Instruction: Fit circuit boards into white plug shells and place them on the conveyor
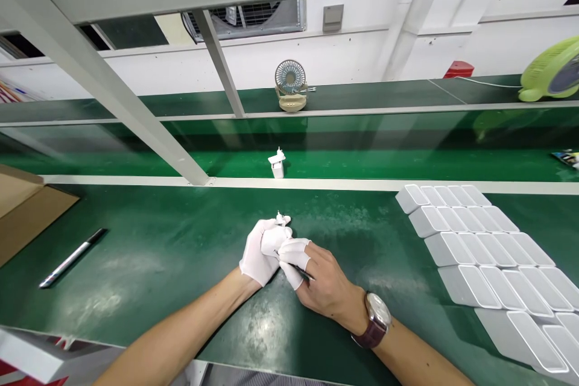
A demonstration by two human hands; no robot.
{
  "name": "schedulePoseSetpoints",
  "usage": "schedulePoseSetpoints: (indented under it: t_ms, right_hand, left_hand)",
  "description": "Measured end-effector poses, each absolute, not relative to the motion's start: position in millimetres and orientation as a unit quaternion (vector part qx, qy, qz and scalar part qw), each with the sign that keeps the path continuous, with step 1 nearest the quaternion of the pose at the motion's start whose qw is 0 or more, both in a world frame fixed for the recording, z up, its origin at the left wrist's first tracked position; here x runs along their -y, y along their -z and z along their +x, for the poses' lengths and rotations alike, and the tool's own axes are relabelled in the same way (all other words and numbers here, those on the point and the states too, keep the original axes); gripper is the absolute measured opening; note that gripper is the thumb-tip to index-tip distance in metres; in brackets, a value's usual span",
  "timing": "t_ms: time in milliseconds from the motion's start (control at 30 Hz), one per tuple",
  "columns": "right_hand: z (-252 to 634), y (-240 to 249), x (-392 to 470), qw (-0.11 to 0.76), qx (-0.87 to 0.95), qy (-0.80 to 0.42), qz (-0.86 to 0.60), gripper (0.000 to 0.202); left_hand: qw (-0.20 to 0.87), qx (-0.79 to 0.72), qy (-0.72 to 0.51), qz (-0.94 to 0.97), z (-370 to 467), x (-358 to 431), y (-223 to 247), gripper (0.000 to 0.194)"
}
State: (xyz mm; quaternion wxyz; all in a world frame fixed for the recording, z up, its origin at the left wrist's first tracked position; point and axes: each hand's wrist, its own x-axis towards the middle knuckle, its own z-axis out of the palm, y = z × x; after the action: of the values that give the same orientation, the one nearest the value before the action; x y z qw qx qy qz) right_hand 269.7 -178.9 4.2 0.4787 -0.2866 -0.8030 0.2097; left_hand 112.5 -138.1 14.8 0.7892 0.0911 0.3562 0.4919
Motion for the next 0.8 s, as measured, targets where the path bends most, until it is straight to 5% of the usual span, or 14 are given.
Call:
schedulePoseSetpoints:
  t_ms: [800]
  right_hand:
    - [277, -17, 172, 0.424, 0.77, -0.347, -0.328, 0.025]
  left_hand:
    - [0.768, -0.359, -0.528, 0.043, 122, 142, -8, 0.026]
